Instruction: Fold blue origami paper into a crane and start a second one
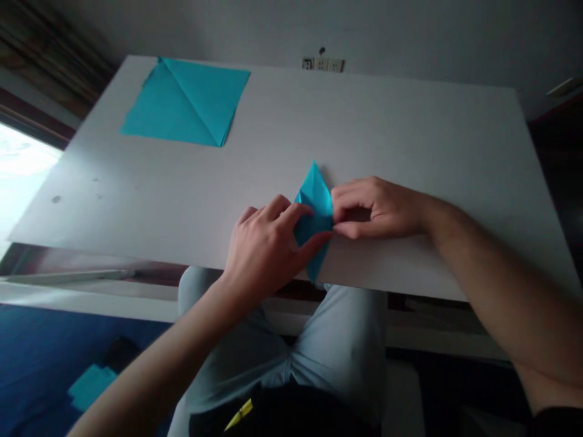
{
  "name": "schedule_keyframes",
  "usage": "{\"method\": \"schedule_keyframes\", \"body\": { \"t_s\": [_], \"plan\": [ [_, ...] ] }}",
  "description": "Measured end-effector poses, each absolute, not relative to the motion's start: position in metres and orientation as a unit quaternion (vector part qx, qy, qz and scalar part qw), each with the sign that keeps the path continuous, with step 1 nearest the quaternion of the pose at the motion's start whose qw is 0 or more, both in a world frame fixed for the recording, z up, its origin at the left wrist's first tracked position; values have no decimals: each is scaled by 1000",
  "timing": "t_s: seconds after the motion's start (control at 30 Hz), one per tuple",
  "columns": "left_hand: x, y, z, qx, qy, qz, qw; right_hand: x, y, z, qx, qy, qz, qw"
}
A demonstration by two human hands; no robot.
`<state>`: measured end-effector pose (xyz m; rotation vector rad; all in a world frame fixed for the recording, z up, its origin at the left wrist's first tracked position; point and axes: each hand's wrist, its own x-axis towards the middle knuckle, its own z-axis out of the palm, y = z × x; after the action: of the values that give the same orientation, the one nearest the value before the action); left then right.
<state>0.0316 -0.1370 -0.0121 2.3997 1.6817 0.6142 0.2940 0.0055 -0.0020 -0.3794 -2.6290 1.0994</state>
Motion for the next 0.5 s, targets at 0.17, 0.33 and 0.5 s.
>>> {"method": "schedule_keyframes", "body": {
  "t_s": [0.17,0.33,0.5],
  "plan": [
    [24,-134,-21,795,559,221,85,309,22,-10,-172,-914,288,229],
    [0,-125,-19,842,478,216,124,314,23,-12,-164,-942,234,174],
    [2,-134,-24,844,474,238,82,306,15,0,-165,-943,252,143]
  ]
}}
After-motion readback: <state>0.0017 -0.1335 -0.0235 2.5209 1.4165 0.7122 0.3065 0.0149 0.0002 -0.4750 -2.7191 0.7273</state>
